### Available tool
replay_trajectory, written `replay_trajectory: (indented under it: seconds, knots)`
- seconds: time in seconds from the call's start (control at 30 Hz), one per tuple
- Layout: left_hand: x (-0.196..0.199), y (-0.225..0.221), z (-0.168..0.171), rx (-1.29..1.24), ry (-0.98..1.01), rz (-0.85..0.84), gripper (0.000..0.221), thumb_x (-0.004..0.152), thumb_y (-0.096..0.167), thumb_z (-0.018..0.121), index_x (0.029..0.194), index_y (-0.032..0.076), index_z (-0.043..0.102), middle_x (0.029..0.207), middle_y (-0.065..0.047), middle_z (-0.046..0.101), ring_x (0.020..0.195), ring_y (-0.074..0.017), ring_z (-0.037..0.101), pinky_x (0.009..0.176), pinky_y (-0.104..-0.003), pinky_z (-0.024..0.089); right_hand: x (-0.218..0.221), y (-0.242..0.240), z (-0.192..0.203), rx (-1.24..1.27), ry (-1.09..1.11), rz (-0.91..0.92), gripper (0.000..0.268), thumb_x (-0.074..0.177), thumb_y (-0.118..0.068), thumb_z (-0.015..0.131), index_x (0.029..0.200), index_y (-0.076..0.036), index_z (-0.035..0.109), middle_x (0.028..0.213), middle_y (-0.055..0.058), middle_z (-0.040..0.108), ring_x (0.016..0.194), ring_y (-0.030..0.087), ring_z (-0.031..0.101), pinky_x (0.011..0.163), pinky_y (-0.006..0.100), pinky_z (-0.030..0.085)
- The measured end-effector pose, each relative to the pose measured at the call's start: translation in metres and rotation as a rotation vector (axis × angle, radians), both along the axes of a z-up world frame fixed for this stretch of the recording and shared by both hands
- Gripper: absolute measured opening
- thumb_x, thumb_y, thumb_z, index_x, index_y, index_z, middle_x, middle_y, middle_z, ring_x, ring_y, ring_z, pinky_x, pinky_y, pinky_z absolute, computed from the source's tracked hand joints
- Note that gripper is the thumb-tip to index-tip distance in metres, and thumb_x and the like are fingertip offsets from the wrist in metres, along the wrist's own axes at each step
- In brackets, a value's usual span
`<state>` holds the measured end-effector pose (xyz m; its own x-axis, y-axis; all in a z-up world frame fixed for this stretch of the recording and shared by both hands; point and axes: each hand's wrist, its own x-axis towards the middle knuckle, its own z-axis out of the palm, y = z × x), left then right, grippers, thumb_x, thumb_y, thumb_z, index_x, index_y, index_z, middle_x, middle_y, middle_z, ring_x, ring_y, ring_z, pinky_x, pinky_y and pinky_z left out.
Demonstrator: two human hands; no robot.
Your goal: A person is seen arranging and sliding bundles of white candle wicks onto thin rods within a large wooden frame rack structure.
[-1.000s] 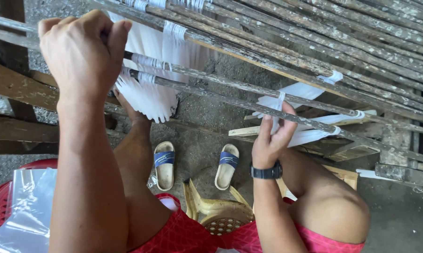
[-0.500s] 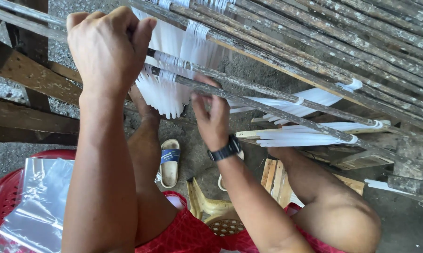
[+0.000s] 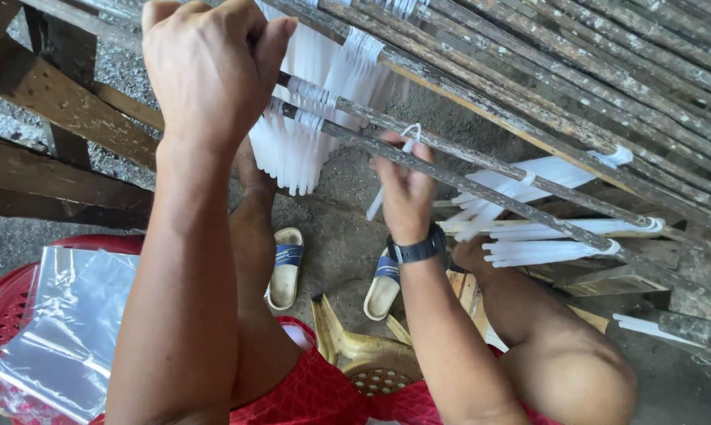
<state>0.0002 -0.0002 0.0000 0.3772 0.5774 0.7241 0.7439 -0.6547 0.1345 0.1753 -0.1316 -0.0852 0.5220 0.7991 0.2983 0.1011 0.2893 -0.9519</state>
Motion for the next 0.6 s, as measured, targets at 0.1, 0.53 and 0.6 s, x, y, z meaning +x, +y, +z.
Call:
replay_trajectory:
  seconds: [0.1,0.53,0.6]
  knots:
    - [0.003,-0.001,0.002,0.04,0.034,0.023,0.046,0.092,0.038,0.072,0.057,0.015,0.052,0.052,0.001,0.052,0.051,-0.0212,0.053,0.073,-0.032,0.037,0.002,0.015,0.006,-0.067,-0.297,0.206,0.02,0.084,-0.008,0.056,0.103,-0.01,0.052,0.088,0.004,0.062,0.054,0.006,0.05,0.042,0.018,0.041]
    - [0.0,0.0,-0.001,-0.008,0.002,0.003,0.046,0.095,0.037,0.075,0.062,0.016,0.051,0.052,0.005,0.045,0.047,-0.0168,0.046,0.069,-0.031,0.035,-0.003,0.014,0.012,0.046,-0.034,0.281,0.021,0.084,-0.01,0.055,0.102,-0.01,0.045,0.093,0.005,0.06,0.08,0.02,0.063,0.07,0.033,0.056]
    - [0.0,0.0,0.0,-0.005,0.009,0.005,0.045,0.095,0.036,0.076,0.062,0.017,0.051,0.052,0.004,0.046,0.048,-0.0186,0.048,0.069,-0.031,0.034,-0.003,0.014,0.009,0.117,0.006,0.255,0.017,0.085,-0.013,0.054,0.099,-0.011,0.044,0.091,0.007,0.058,0.082,0.02,0.061,0.073,0.035,0.055]
